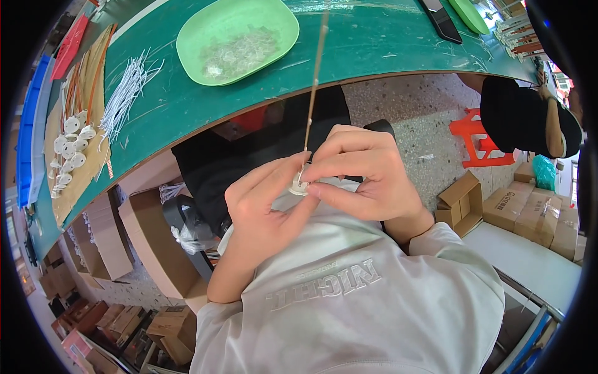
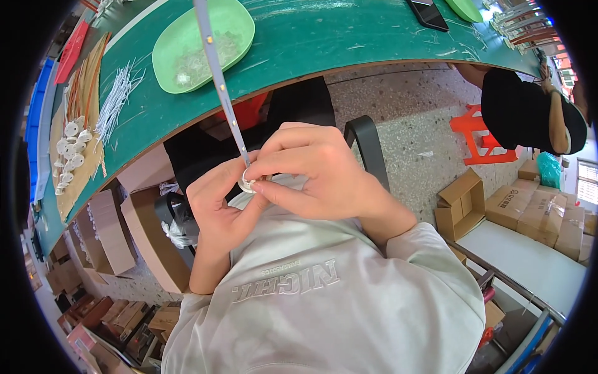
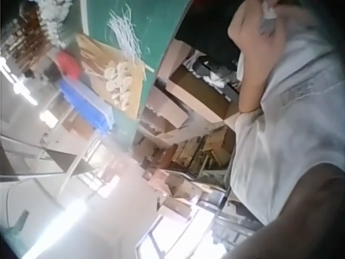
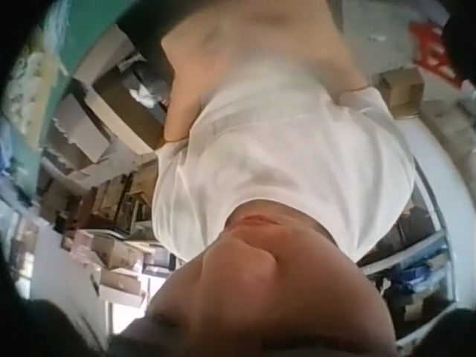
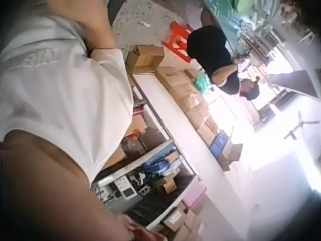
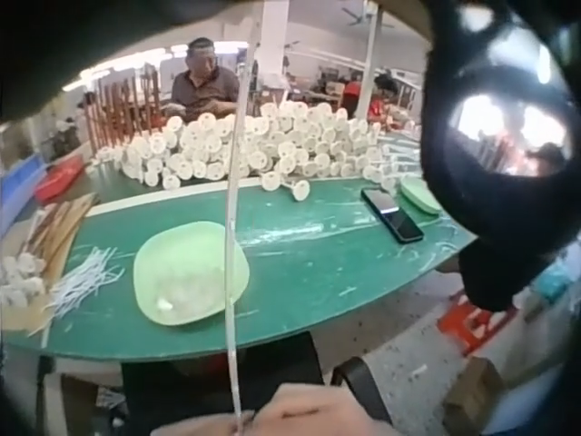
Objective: Assembling LED light strips onto circular plastic bases by manually fastening components.
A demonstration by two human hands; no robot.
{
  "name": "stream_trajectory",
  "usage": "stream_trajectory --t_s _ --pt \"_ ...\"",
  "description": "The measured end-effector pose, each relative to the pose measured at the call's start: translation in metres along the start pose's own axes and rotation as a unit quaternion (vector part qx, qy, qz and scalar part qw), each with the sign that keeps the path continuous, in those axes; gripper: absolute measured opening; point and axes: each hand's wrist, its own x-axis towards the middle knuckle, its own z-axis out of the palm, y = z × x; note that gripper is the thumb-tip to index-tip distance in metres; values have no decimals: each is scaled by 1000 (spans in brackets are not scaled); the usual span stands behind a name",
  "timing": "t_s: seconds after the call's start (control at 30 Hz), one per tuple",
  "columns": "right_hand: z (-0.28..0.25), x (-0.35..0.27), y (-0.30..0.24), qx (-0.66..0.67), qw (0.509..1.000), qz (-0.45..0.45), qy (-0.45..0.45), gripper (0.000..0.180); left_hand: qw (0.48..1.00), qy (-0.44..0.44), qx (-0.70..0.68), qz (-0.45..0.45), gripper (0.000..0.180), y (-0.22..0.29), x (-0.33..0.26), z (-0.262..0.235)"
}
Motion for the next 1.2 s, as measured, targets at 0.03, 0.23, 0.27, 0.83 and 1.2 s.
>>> stream_trajectory --t_s 0.03,0.23,0.27,0.83,1.2 --pt "1 0 -2 -3 1000 17 1 20 1000 -4 -1 -11 41 -1 0 0" --pt "6 -1 0 -21 999 29 14 17 999 25 38 13 43 -2 -1 0" --pt "6 -2 -1 -23 999 41 10 15 999 24 38 13 43 -2 -1 1" --pt "2 -1 -6 -20 992 121 3 14 999 -28 -33 -30 38 -3 -2 -1" --pt "-1 -7 0 -33 995 95 17 10 994 -7 106 40 41 -4 -2 4"
